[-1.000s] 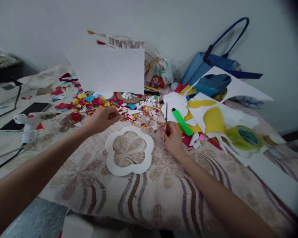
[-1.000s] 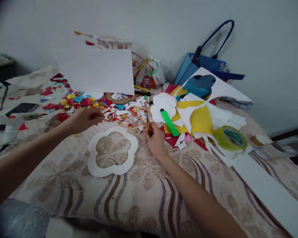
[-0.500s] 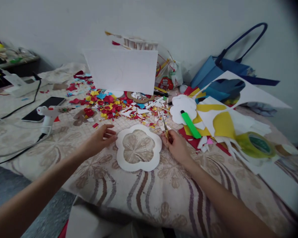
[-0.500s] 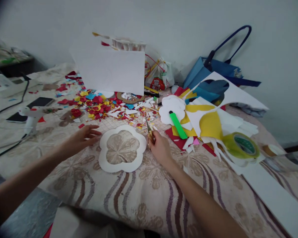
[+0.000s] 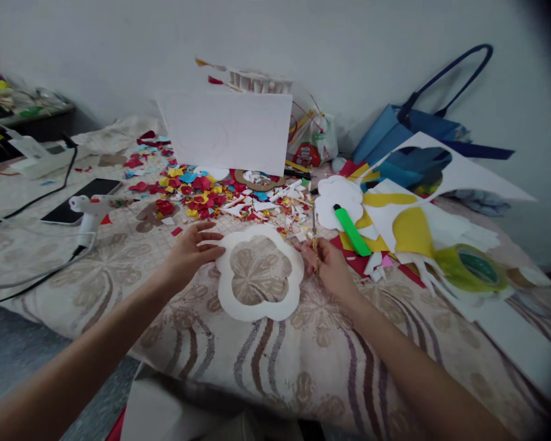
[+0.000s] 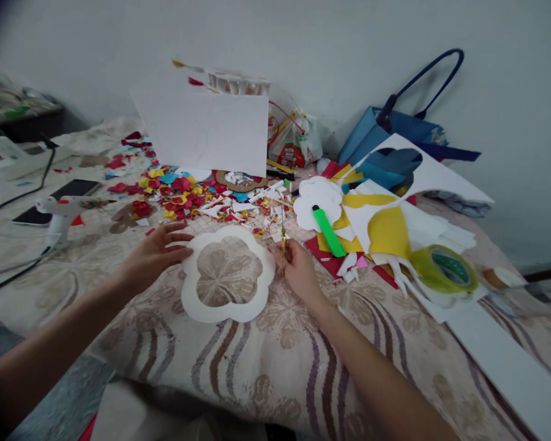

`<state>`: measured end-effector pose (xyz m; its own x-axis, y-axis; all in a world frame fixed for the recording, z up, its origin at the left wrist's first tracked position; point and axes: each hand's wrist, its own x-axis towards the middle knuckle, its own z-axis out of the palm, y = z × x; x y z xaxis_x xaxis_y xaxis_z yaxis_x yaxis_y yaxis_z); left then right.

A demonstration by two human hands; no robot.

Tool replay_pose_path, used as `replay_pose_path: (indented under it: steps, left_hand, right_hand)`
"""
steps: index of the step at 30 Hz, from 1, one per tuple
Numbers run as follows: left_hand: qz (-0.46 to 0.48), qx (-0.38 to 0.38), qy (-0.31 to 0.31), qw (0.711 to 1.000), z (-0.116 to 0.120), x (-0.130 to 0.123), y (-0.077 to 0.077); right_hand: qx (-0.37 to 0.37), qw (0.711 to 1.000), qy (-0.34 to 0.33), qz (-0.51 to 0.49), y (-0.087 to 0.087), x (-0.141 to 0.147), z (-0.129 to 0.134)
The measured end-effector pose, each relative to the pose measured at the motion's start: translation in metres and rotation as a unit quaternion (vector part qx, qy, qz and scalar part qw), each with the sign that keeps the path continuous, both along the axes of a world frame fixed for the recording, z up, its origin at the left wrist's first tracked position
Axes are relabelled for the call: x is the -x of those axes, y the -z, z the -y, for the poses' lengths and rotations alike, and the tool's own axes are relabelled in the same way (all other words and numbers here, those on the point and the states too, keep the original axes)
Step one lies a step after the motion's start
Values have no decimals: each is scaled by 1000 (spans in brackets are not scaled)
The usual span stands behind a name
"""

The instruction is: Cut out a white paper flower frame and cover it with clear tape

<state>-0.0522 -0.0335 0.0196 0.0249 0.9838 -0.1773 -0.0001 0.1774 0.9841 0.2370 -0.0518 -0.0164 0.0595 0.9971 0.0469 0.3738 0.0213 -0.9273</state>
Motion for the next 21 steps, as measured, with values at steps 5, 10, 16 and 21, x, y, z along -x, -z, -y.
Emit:
replay_pose_path:
  steps: [5,10,16,21]
  left_hand:
    - [89,-13,-2,996,-11,-3,-14]
    - [103,-47,50,992,-27,-13,-14]
    - [171,-29,67,983,-55,-38,-17]
    - [183,16,116,976,-58,-55,-3]
  right_hand:
    - [25,996,0,-82,-17,-9,-4]
    - [78,978,-8,-191,-32,-17,-4]
    - [43,969,62,-236,-39,-31,-6]
    - [-30,948,132,-288,-43,-35,-9]
